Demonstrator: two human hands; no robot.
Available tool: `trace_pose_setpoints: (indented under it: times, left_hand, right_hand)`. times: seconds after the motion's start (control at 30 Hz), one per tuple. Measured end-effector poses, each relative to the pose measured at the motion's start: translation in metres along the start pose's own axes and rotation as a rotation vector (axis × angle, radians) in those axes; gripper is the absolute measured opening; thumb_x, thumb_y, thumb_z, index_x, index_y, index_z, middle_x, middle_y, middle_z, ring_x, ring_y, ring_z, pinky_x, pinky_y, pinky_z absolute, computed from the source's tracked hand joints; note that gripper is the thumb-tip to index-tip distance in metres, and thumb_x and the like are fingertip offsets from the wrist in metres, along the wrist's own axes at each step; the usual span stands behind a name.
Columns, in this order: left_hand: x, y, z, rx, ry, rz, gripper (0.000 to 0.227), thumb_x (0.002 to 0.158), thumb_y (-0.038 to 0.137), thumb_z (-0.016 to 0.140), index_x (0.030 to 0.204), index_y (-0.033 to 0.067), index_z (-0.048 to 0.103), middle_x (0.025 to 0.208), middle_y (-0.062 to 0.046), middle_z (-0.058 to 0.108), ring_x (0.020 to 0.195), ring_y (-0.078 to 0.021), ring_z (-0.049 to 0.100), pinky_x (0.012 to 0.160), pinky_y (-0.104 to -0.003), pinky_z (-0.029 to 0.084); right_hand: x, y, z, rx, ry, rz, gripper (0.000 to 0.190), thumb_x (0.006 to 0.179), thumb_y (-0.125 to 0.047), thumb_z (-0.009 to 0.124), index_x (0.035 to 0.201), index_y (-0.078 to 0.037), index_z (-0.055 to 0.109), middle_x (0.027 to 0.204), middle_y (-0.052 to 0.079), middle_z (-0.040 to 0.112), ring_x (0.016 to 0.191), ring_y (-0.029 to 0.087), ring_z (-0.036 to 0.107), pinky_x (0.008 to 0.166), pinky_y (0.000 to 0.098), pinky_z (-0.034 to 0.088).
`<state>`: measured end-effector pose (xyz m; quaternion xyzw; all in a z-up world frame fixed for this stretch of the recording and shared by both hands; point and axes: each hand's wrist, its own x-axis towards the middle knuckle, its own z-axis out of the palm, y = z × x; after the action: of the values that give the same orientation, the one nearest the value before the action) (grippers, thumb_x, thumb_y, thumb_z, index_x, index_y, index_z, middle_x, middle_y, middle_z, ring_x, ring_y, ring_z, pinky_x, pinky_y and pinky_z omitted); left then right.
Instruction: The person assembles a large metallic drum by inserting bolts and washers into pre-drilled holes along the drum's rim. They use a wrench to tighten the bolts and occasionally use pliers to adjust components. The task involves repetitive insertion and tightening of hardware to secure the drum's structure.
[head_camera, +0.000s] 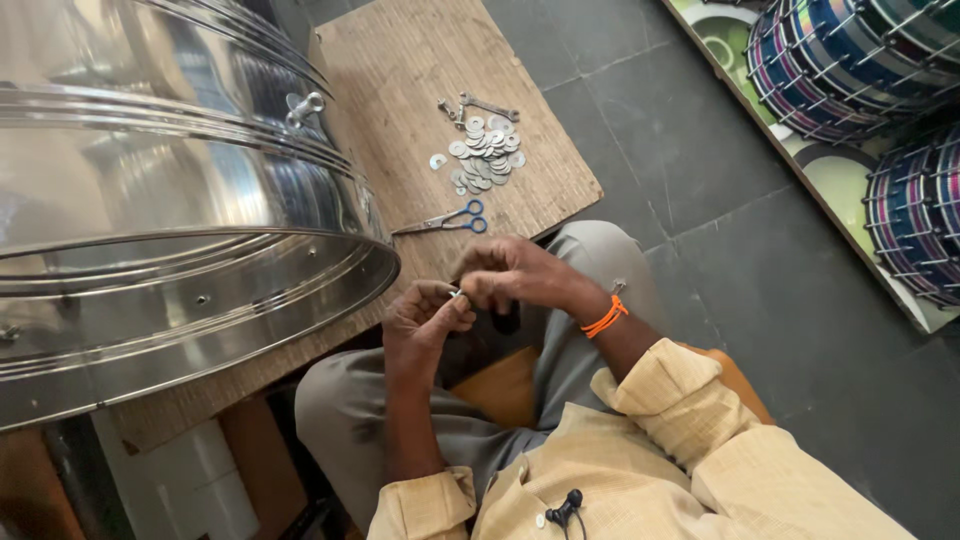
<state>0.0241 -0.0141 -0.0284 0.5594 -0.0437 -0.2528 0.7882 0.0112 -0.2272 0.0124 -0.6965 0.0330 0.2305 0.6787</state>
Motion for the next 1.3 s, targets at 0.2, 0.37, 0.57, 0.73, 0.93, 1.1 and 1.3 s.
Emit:
trace_pose_setpoints:
  times: [0.2,0.37,0.57,0.73,0.93,1.1,1.3]
  left_hand:
    - [0.000,0.000,0.002,-0.083,0.012,-0.081,0.015,0.092,0.010,0.074,0.098,-0.0019,0.067,0.085,-0.009,0.074,0.070,-0.0147,0.072,0.064,-0.027,0.060]
    - [-0.002,0.001,0.000,-0.121,0.006,-0.090,0.016,0.091,0.011,0.074,0.099,-0.0005,0.066,0.086,-0.010,0.075,0.070,-0.0158,0.072,0.065,-0.027,0.060]
    - [-0.002,-0.001,-0.003,-0.049,-0.029,-0.071,0.017,0.093,0.012,0.075,0.099,-0.0011,0.066,0.090,-0.011,0.075,0.072,-0.0156,0.072,0.065,-0.027,0.059]
    - [0.000,0.001,-0.002,-0.255,-0.027,-0.137,0.017,0.092,0.013,0.073,0.099,-0.0008,0.067,0.085,-0.012,0.075,0.067,-0.0174,0.073,0.062,-0.028,0.060]
    - [-0.002,-0.003,-0.005,-0.065,-0.041,-0.058,0.016,0.095,0.010,0.075,0.101,-0.0022,0.067,0.087,-0.012,0.074,0.072,-0.0157,0.072,0.065,-0.027,0.060]
    - [0.001,-0.008,-0.005,-0.286,-0.042,-0.133,0.014,0.096,0.012,0.070,0.102,-0.0008,0.066,0.086,-0.013,0.074,0.070,-0.0180,0.074,0.064,-0.029,0.062]
    - [0.001,-0.013,-0.003,-0.323,-0.045,-0.136,0.014,0.098,0.012,0.068,0.102,-0.0016,0.067,0.088,-0.014,0.074,0.070,-0.0189,0.074,0.063,-0.030,0.062]
  right_hand:
    - [0.005,0.012,0.001,0.009,0.000,-0.200,0.010,0.091,-0.004,0.073,0.101,-0.003,0.071,0.081,0.000,0.068,0.069,0.005,0.060,0.060,0.0217,0.050]
    - [0.002,0.001,0.005,0.012,0.013,-0.278,0.019,0.088,-0.004,0.071,0.105,-0.009,0.066,0.086,-0.003,0.068,0.075,0.004,0.065,0.064,0.0216,0.055]
    - [0.003,0.011,0.006,-0.010,0.043,-0.036,0.008,0.095,-0.011,0.069,0.095,-0.003,0.071,0.077,0.001,0.069,0.064,0.008,0.063,0.057,0.0242,0.054]
    - [0.006,0.019,0.006,0.005,-0.025,-0.376,0.010,0.095,-0.007,0.074,0.102,-0.001,0.069,0.086,0.000,0.068,0.076,0.005,0.063,0.067,0.0226,0.054]
    - [0.000,0.004,0.006,-0.083,0.048,0.001,0.006,0.096,-0.011,0.068,0.098,-0.007,0.073,0.076,0.002,0.069,0.063,0.008,0.064,0.056,0.0249,0.054]
    - [0.005,0.019,0.005,-0.173,0.067,-0.442,0.010,0.091,-0.003,0.077,0.099,-0.004,0.071,0.086,0.000,0.068,0.080,0.007,0.063,0.070,0.0235,0.053]
    - [0.004,0.006,-0.006,-0.351,0.046,-0.348,0.010,0.086,-0.004,0.078,0.095,-0.004,0.072,0.083,-0.001,0.072,0.079,0.006,0.066,0.068,0.0244,0.054]
